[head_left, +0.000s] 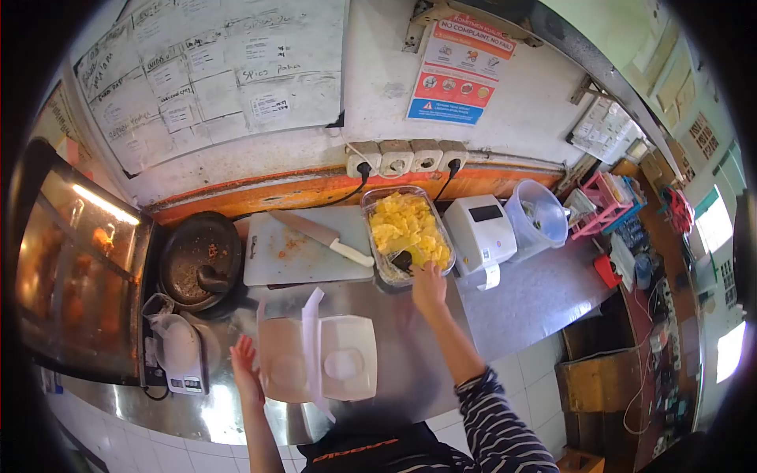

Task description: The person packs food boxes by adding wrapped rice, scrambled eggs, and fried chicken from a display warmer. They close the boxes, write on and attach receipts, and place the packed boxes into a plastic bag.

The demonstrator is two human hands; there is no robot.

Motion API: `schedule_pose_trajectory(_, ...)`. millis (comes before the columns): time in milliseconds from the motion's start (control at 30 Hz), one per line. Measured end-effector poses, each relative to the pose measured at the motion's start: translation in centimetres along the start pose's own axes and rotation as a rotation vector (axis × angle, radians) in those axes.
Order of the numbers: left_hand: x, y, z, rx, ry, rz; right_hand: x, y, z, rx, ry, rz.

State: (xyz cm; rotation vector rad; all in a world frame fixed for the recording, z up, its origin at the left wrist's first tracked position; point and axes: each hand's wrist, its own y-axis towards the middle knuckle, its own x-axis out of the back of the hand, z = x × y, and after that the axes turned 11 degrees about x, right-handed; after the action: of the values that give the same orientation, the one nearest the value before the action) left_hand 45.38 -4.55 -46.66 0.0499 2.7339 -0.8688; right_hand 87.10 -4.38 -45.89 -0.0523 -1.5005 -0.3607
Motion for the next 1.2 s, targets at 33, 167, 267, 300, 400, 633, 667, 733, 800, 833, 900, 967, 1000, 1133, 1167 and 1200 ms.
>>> schedule_pose_trajectory(33,-2.3,-2.1,-1.6,-0.141,0.126,-0.135,-0.6,0.7,-2.4,0.019,0.0,0.001)
schedule_pose_trajectory(167,-11.2,-7.8,-3.3,-0.824,0.394,-0.387,-2.6,3.0,-6.8,0.517,-0.156,0.22)
schedule_pose_trajectory(267,-18.2,-8.3,-1.1,-0.9,0.562,-0.149,-2.2,5.6,-6.0,0.672,-0.176,0.25)
schedule_pose_trajectory(300,-20.6,-6.6,1.0,-0.827,0.61,-0.027,-2.7,6.6,-5.8,0.741,-0.21,0.258)
schedule_pose_trajectory(400,-26.8,-1.1,5.6,-0.67,1.071,0.088,-1.8,8.9,-5.5,0.854,-0.285,0.298)
schedule_pose_trajectory(633,-29.7,9.8,10.4,-0.615,1.405,0.09,0.5,5.8,-6.8,0.749,-0.196,0.594)
schedule_pose_trajectory(667,-29.6,10.5,10.7,-0.619,1.384,0.124,-0.4,5.7,-6.6,0.755,-0.2,0.593)
schedule_pose_trajectory(733,-29.8,10.6,10.8,-0.591,1.248,0.172,-2.4,5.8,-5.3,0.323,0.065,0.457)
schedule_pose_trajectory(800,-29.8,10.7,11.3,-0.554,1.118,0.231,-4.8,5.8,-4.7,0.327,0.169,0.404)
schedule_pose_trajectory(833,-29.6,11.1,11.5,-0.572,1.059,0.26,-5.1,5.5,-4.0,0.328,0.275,0.348)
schedule_pose_trajectory(900,-29.2,11.6,11.4,-0.597,1.004,0.279,-4.2,4.9,-3.2,0.329,0.249,0.419)
schedule_pose_trajectory(967,-28.8,11.7,11.2,-0.568,0.935,0.372,-2.2,5.1,-3.4,0.457,0.493,0.4)
schedule_pose_trajectory(1000,-28.7,11.5,11.3,-0.567,0.937,0.373,-1.9,5.0,-4.2,0.456,0.494,0.4)
schedule_pose_trajectory(1133,-29.0,11.4,10.8,-0.547,0.895,0.392,-1.6,6.0,-6.1,0.207,0.482,0.23)
schedule_pose_trajectory(1167,-29.0,11.4,10.9,-0.543,0.884,0.406,-1.9,6.0,-6.2,0.049,0.428,0.16)
schedule_pose_trajectory(1200,-29.0,11.3,11.1,-0.543,0.883,0.406,-3.0,5.7,-6.0,0.05,0.428,0.16)
